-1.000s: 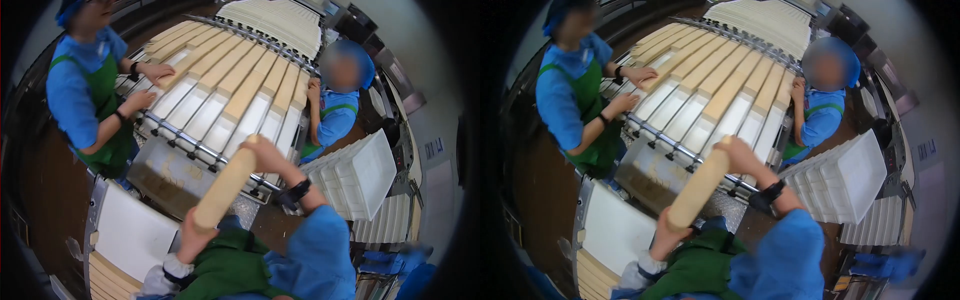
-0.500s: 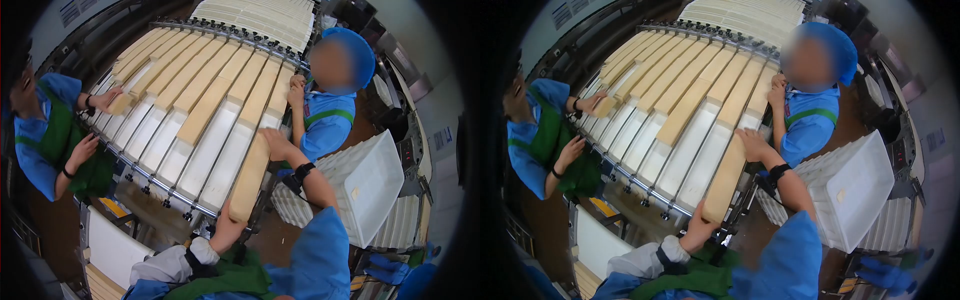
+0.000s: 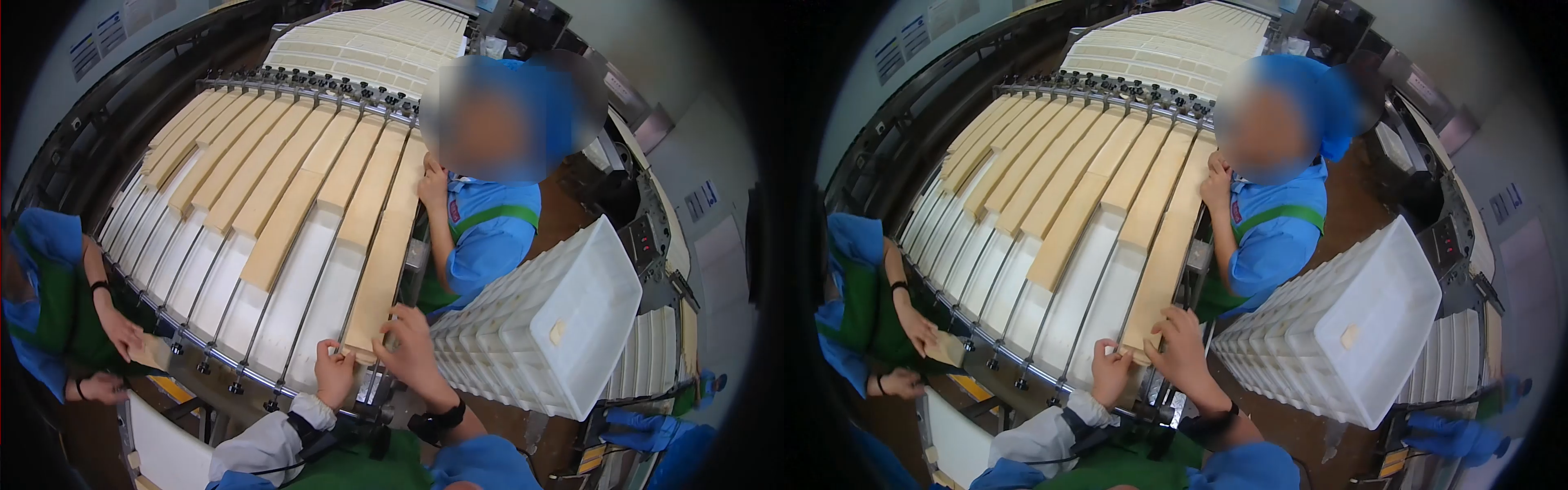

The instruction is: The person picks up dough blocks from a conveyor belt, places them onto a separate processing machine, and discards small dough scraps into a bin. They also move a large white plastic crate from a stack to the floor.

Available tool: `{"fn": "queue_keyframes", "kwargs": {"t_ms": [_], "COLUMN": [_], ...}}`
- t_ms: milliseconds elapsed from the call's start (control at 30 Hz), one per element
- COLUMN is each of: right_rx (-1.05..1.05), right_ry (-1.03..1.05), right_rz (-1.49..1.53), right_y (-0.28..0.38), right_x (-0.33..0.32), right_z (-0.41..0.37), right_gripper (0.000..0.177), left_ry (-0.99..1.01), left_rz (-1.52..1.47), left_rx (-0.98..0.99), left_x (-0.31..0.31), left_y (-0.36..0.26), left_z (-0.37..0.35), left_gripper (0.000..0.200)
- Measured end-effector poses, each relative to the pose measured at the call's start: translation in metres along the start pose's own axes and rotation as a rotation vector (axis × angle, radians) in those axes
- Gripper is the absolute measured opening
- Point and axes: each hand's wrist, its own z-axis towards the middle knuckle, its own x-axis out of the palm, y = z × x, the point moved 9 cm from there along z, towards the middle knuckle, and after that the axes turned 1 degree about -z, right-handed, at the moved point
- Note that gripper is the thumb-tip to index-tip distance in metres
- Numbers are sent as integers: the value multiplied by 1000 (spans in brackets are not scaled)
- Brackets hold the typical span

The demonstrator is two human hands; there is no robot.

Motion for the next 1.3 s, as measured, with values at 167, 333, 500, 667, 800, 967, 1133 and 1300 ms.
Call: {"fn": "queue_keyframes", "kwargs": {"t_ms": [167, 333, 500, 667, 800, 967, 1133, 1300], "right_rx": [-391, -553, -438, -6, 34, 91, 75, 62], "right_ry": [-435, -626, -533, -57, 169, 197, 165, 341], "right_rz": [367, 1039, 1111, 734, -40, -254, -364, -218], "right_y": [51, 15, -7, -24, -13, -27, -24, 11], "right_x": [-129, -199, -167, -23, 54, 87, 86, 107], "right_z": [53, 106, 106, 47, -2, -17, -18, -34], "right_gripper": [25, 25, 19, 24, 74, 90, 87, 34], "left_ry": [57, 94, 85, 141, 138, 47, 62, -688], "left_rz": [-87, -134, -148, -140, -153, 12, 775, 558], "left_rx": [-101, -183, -214, -279, -303, -193, 505, 355], "left_x": [-4, -6, -5, -15, -49, -149, -277, -305], "left_y": [10, 18, 14, 8, -15, -23, -27, -49], "left_z": [0, 2, 2, -6, -28, -52, -67, -100], "left_gripper": [35, 38, 38, 45, 48, 49, 46, 61]}}
